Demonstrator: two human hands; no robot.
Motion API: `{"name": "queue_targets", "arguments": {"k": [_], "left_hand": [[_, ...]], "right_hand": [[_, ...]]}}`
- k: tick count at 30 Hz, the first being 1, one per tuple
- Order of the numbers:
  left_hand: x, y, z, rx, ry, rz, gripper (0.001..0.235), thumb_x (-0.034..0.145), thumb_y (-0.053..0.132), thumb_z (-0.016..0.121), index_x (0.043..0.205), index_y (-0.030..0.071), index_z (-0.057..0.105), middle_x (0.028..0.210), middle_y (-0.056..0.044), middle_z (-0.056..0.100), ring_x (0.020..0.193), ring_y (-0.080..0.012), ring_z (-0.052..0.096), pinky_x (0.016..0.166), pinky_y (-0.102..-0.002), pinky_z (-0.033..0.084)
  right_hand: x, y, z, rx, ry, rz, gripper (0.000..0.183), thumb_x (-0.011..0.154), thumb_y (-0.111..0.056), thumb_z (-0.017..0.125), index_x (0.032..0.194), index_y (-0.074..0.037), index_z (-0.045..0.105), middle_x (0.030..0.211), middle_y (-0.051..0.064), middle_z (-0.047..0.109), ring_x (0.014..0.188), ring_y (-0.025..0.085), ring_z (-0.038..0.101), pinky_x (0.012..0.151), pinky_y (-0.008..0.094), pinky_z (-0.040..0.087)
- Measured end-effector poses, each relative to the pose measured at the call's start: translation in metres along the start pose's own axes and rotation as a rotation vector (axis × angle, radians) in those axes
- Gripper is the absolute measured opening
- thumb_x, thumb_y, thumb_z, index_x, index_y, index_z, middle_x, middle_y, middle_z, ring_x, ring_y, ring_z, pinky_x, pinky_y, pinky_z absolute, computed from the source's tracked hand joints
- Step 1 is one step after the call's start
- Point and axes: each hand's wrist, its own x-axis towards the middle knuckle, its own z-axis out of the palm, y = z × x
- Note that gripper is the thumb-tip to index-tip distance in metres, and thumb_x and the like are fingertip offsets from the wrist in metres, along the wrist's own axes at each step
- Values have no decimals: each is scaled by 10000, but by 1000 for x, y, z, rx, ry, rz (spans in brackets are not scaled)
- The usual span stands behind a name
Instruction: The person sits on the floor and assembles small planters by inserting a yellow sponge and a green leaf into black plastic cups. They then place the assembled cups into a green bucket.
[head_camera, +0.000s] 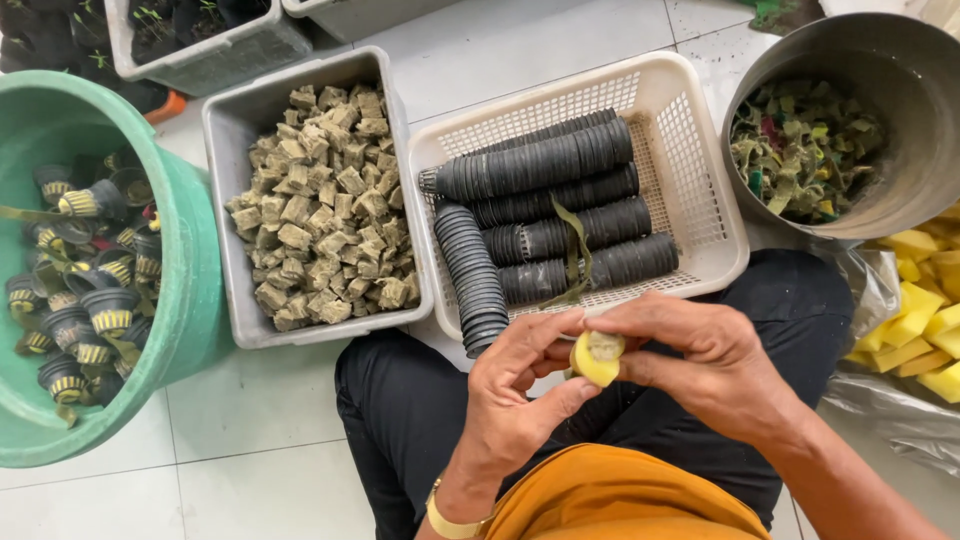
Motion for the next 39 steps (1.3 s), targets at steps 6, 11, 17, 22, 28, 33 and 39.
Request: {"name": "queue_targets", "arguments": {"k": [6,11,17,22,28,33,39], "left_hand": [[4,7,-5,167,-50,-30,559,880,-73,760,1412,-8,601,1275,-79,615,1139,-181,708,1017,-306,606],[-3,-11,-12,147,-44,27,406,940,-76,750,1336,-39,672,1284,-108,654,1142,-174,700,1015,-295,597],[-12,-35,7,-38,145,-23,320,913,-52,766,1216,-42,664,1197,-87,659,1096,-156,704,999,-283,588],[-15,-49,30,-15,272,-89,319,927,-33,734,1237,-39,659,1169,-78,677,1038,-130,701,914,-257,597],[-13,-45,32,125,145,-29,348,955,21,743,1290,-5,654,1228,-69,648,1102,-130,700,953,-255,606],[-17,-46,22,330,105,68,368,929,-1,749,1291,0,678,1190,-112,678,1028,-186,712,896,-277,601],[-28,-25,0,475,101,88,362,915,-21,741,1272,-14,681,1184,-138,686,1031,-236,737,896,-296,598]], "right_hand": [[-1,-13,12,-393,-45,-251,447,789,14,756,1230,-23,692,1072,37,754,949,121,735,828,277,585],[-8,-2,19,-47,19,-24,576,811,39,715,1367,-29,583,1102,62,721,938,103,710,806,266,612],[-19,13,14,-387,70,96,285,809,-16,765,1094,-2,772,942,35,745,765,93,739,673,247,595],[-24,30,-9,-191,-56,137,371,775,-15,839,1129,44,745,956,79,768,851,125,735,748,250,591],[-31,49,-29,92,241,477,400,747,76,744,1146,89,764,976,177,802,761,233,720,703,339,602],[-33,55,-25,74,182,527,321,774,68,713,1087,85,780,991,176,805,808,226,747,703,345,618],[-36,60,11,53,111,341,208,851,45,700,1036,82,787,1000,133,764,852,172,720,745,275,594]]}}
